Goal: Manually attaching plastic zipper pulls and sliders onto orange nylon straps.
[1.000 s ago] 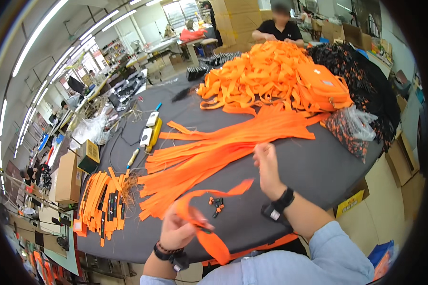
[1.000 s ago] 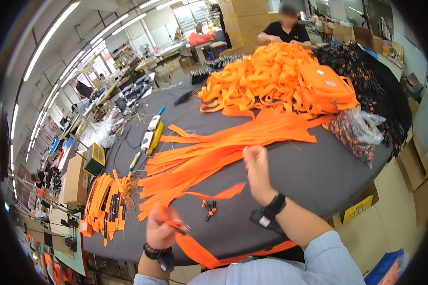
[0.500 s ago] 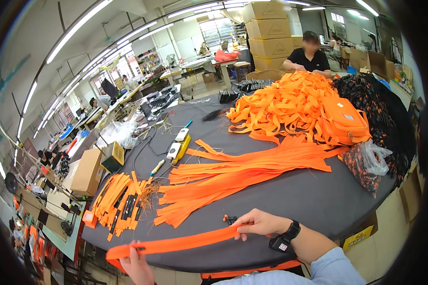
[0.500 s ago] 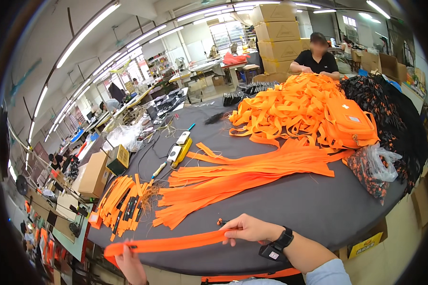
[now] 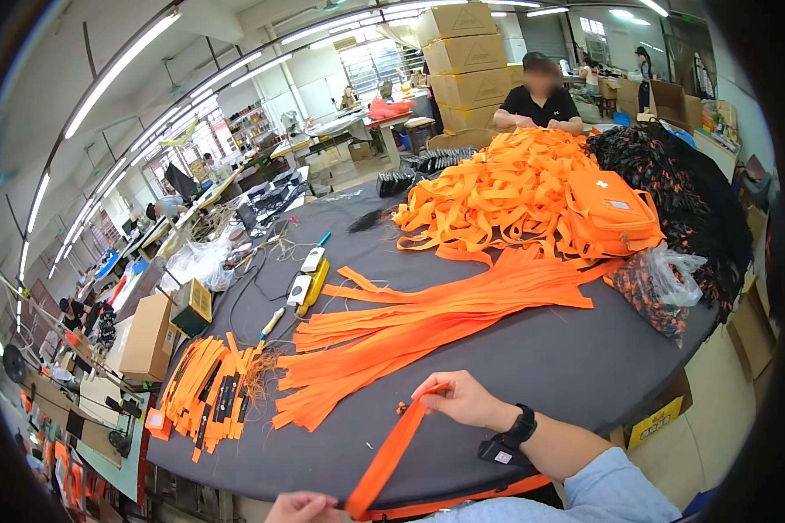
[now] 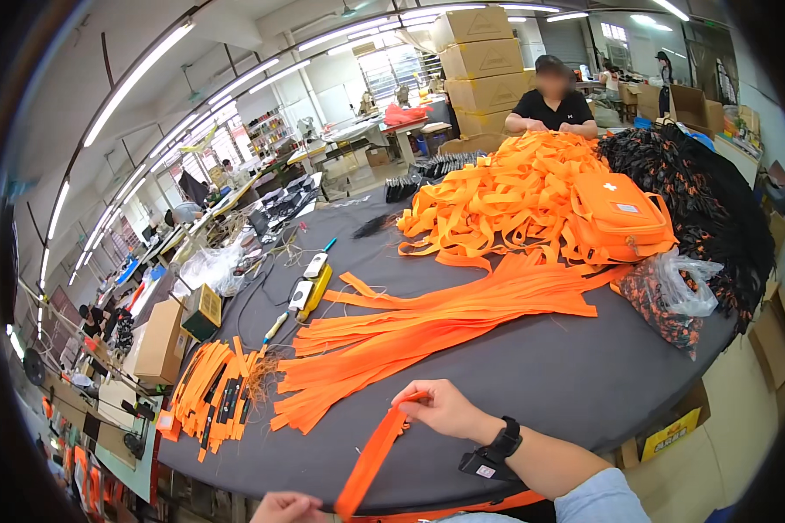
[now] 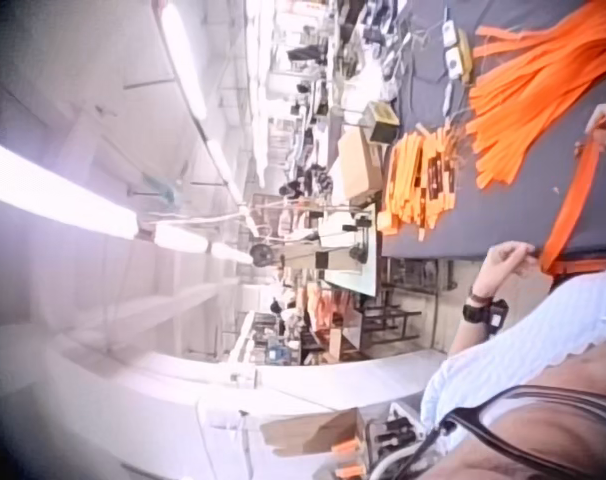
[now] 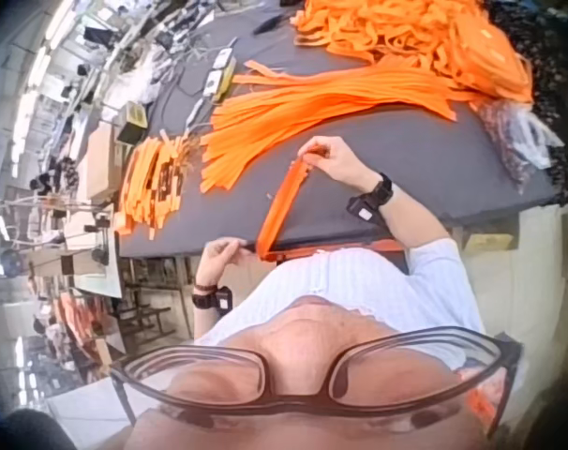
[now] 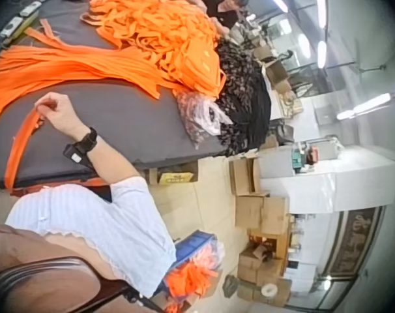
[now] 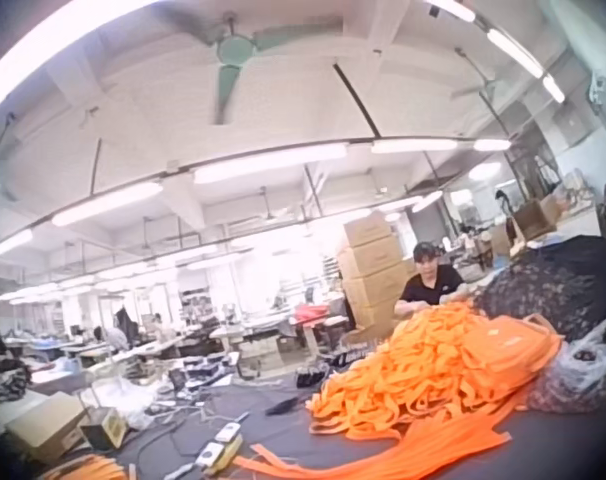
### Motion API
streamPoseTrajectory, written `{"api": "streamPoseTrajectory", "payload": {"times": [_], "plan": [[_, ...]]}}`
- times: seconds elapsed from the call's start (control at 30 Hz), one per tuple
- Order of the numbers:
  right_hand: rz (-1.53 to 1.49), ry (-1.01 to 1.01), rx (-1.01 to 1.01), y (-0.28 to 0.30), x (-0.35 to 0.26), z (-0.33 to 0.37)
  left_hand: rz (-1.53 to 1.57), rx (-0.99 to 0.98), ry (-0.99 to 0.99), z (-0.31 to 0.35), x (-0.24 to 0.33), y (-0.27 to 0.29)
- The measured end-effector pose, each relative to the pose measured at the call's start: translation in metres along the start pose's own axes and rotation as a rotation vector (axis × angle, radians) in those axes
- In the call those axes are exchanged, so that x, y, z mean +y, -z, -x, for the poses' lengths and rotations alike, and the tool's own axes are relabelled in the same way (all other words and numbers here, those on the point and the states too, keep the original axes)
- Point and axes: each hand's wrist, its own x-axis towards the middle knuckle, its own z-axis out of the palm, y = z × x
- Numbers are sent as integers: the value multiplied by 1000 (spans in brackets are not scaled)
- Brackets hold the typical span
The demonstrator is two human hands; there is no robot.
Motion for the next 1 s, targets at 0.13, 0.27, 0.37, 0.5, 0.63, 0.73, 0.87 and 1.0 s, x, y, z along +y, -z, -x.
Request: {"api": "streamPoseTrajectory", "payload": {"times": [0.13,0.27,0.37,0.5,0.63,0.73,0.87,1.0], "plan": [[-125,-5,-56,-6,8,6,-104,-28,-333,-74,34,-19],[-53,4,15,-9,22,8,40,-116,-530,-149,56,-70],[206,112,64,-14,18,6,101,-152,-491,-175,59,-82],[514,181,71,-10,16,6,103,-181,-474,-199,37,-79],[525,199,73,-13,16,6,192,-271,-388,-198,33,-79],[534,296,63,-12,23,3,145,-276,-388,-200,26,-76],[635,349,18,-9,25,0,95,-264,-364,-201,24,-76],[902,553,2,-1,32,-6,99,-204,-315,-209,15,-82]]}}
